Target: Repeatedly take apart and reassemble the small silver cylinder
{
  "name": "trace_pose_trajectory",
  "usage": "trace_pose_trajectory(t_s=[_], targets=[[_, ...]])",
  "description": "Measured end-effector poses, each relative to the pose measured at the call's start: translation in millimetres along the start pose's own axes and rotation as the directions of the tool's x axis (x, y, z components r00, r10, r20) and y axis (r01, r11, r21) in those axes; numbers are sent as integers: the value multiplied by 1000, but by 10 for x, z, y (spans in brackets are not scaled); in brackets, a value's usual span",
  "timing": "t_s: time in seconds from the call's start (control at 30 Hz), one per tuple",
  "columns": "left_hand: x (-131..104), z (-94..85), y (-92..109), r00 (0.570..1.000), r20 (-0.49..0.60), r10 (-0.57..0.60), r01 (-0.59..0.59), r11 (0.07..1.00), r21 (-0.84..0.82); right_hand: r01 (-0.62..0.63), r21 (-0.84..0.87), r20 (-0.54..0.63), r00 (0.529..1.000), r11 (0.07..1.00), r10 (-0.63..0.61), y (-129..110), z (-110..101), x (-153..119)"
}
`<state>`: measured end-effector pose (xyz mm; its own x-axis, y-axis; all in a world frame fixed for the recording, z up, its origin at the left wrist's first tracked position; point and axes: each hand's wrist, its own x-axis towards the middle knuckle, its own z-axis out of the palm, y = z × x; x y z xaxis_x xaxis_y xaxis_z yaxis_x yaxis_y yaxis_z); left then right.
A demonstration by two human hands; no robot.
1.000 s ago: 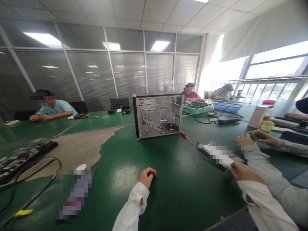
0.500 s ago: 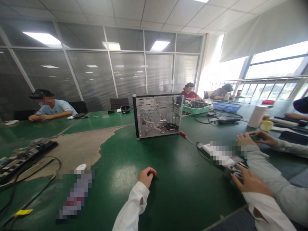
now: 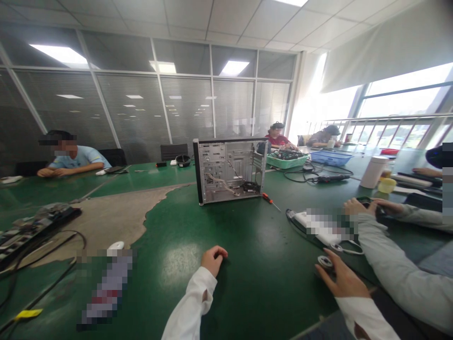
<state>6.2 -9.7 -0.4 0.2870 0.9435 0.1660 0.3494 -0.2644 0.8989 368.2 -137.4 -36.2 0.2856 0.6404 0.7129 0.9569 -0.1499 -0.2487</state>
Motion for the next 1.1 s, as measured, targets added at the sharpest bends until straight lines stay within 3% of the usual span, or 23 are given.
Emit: trace_pose_trajectory(t_s=[0.2, 0.37, 0.43, 0.53, 0.67, 0.9, 1.1], targets=[[4, 6, -5, 1000, -16, -11, 10, 999, -41, 143, 303, 191, 960, 942, -207, -1036, 122, 81], [7, -39, -34, 993, -106, -45, 25, 984, -176, 219, 594, 345, 800, 774, -491, -1916, 422, 368], [11, -88, -46, 985, -152, -77, 39, 970, -239, 177, 640, 374, 778, 747, -505, -2213, 623, 469], [28, -158, -59, 968, -226, -111, 42, 956, -289, 94, 673, 400, 788, 733, -468, -2528, 909, 528], [90, -182, -76, 961, -261, -90, 23, 968, -250, 40, 743, 398, 776, 668, -490, -2644, 1071, 488], [213, -156, -207, 982, -180, 64, -50, 995, 86, 17, 825, 361, 753, 565, -550, -2532, 990, 478], [221, -139, -256, 980, -188, 64, -35, 987, 154, 41, 859, 311, 751, 510, -583, -2493, 998, 500]])
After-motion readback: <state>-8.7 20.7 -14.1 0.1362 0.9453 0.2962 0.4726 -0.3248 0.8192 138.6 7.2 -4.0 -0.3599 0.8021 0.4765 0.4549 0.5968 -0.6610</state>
